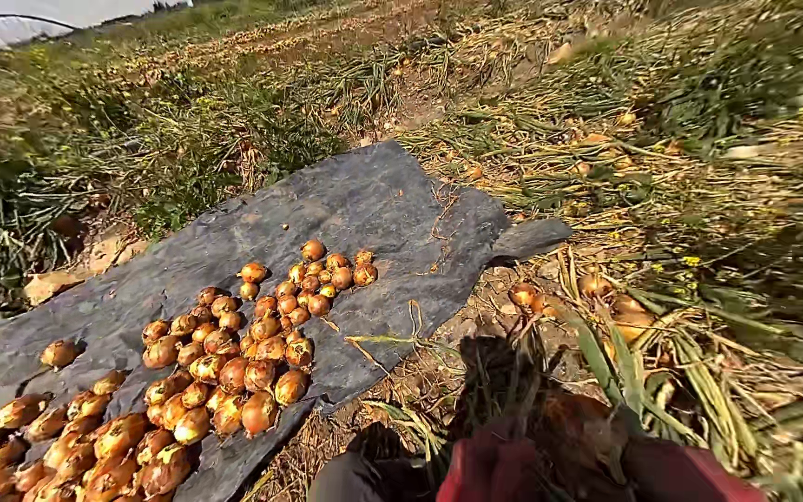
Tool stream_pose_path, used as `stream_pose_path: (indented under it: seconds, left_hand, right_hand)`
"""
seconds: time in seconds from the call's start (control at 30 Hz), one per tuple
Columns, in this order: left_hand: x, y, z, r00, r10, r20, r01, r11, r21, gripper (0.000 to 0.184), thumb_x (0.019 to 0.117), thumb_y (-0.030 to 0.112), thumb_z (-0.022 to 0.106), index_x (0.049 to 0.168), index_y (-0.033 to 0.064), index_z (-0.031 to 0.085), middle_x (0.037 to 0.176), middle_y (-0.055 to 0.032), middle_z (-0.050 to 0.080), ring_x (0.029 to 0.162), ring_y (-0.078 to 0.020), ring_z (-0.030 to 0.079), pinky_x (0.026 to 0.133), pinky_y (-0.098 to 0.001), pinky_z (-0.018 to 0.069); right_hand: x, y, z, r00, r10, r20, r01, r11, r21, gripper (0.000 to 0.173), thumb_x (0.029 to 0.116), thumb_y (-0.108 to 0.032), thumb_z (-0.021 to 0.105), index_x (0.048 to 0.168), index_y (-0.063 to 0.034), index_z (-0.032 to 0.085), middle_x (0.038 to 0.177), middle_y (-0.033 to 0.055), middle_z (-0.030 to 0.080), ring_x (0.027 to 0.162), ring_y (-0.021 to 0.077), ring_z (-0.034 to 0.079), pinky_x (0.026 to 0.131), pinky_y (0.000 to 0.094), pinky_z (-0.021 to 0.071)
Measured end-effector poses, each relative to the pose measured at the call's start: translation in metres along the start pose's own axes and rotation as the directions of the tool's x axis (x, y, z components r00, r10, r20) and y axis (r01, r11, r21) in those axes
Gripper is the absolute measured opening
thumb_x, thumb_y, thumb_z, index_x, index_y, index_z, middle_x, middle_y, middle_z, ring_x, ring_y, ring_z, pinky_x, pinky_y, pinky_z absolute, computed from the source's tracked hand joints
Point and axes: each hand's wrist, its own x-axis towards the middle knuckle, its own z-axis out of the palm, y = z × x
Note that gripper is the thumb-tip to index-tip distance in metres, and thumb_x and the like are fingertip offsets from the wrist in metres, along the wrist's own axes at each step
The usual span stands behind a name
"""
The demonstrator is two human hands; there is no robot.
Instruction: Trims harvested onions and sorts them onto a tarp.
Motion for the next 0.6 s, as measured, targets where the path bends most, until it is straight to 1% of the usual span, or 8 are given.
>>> stream_pose_path:
  seconds: [0.03,0.1,0.2,0.27,0.33,0.43,0.5,0.6]
  left_hand:
    - [0.000,0.000,0.000,0.999,-0.029,-0.029,0.030,0.998,0.061,0.047,0.1036,0.027,0.054,0.145,0.0043,0.053,0.111,-0.0093,0.071,0.085,-0.0130,0.068,0.075,-0.0359,0.0600]
    - [0.000,-0.011,0.001,0.998,-0.059,-0.014,0.060,0.982,0.178,0.073,0.0927,0.032,0.072,0.152,0.0020,0.042,0.133,-0.0095,0.065,0.115,-0.0114,0.065,0.101,-0.0358,0.0554]
    - [-0.010,-0.041,0.016,0.996,-0.002,-0.085,0.014,0.989,0.147,0.065,0.0824,0.019,0.083,0.130,-0.0135,0.053,0.115,-0.0146,0.070,0.107,-0.0121,0.068,0.097,-0.0309,0.0565]
    - [-0.013,-0.056,0.017,0.993,0.039,-0.109,-0.010,0.968,0.249,0.060,0.0864,0.019,0.079,0.128,-0.0169,0.055,0.116,-0.0190,0.069,0.109,-0.0124,0.068,0.099,-0.0282,0.0543]
    - [-0.008,-0.049,0.011,0.997,0.009,-0.074,0.008,0.973,0.232,0.054,0.0915,0.012,0.072,0.130,-0.0184,0.051,0.121,-0.0206,0.067,0.113,-0.0108,0.065,0.102,-0.0253,0.0513]
    - [0.003,0.005,0.005,0.966,-0.256,-0.047,0.260,0.935,0.241,0.042,0.0927,0.002,0.062,0.126,-0.0195,0.050,0.114,-0.0171,0.066,0.106,-0.0028,0.060,0.097,-0.0188,0.0480]
    - [0.018,-0.010,-0.006,0.976,-0.217,-0.005,0.210,0.941,0.265,0.038,0.0880,0.007,0.069,0.117,-0.0155,0.060,0.103,-0.0139,0.071,0.096,-0.0058,0.066,0.091,-0.0227,0.0536]
    - [0.043,-0.050,-0.032,0.997,-0.077,-0.009,0.073,0.978,-0.196,0.023,0.0943,0.017,0.066,0.110,0.0008,0.070,0.082,-0.0054,0.073,0.060,-0.0098,0.066,0.055,-0.0267,0.0570]
  right_hand:
    - [0.000,0.001,0.003,0.989,-0.104,-0.107,0.101,0.994,-0.030,0.040,0.0923,-0.037,0.075,0.073,-0.0043,0.064,0.075,0.0161,0.069,0.074,0.0313,0.070,0.066,0.0526,0.0574]
    - [-0.004,0.002,0.017,0.968,-0.194,-0.159,0.178,0.978,-0.108,0.016,0.0942,-0.030,0.069,0.090,-0.0138,0.071,0.102,0.0092,0.076,0.086,0.0310,0.074,0.065,0.0533,0.0604]
    - [-0.013,-0.010,0.039,0.968,0.013,0.250,0.032,0.985,-0.172,0.044,0.0923,-0.031,0.069,0.135,-0.0198,0.066,0.142,0.0067,0.064,0.095,0.0360,0.074,0.063,0.0595,0.0590]
    - [-0.005,-0.018,0.037,0.800,0.219,0.559,-0.146,0.974,-0.173,0.043,0.1013,-0.027,0.058,0.143,-0.0169,0.058,0.145,0.0125,0.060,0.111,0.0431,0.068,0.078,0.0668,0.0551]
    - [0.013,-0.020,0.029,0.633,0.353,0.689,-0.250,0.936,-0.249,0.036,0.1016,-0.022,0.058,0.137,-0.0132,0.060,0.132,0.0200,0.064,0.111,0.0499,0.065,0.078,0.0717,0.0522]
    - [0.034,-0.015,0.026,0.548,0.492,0.676,-0.333,0.870,-0.363,0.032,0.0993,-0.021,0.061,0.130,-0.0131,0.063,0.118,0.0244,0.068,0.107,0.0523,0.065,0.077,0.0725,0.0519]
    - [0.054,-0.006,0.020,0.569,0.547,0.614,-0.373,0.837,-0.400,0.027,0.0999,-0.017,0.057,0.124,-0.0081,0.065,0.115,0.0245,0.068,0.108,0.0506,0.065,0.079,0.0697,0.0526]
    - [0.077,0.052,0.024,0.699,0.626,0.345,-0.432,0.755,-0.493,0.018,0.0996,-0.016,0.059,0.104,-0.0060,0.073,0.098,0.0193,0.072,0.097,0.0415,0.069,0.082,0.0625,0.0536]
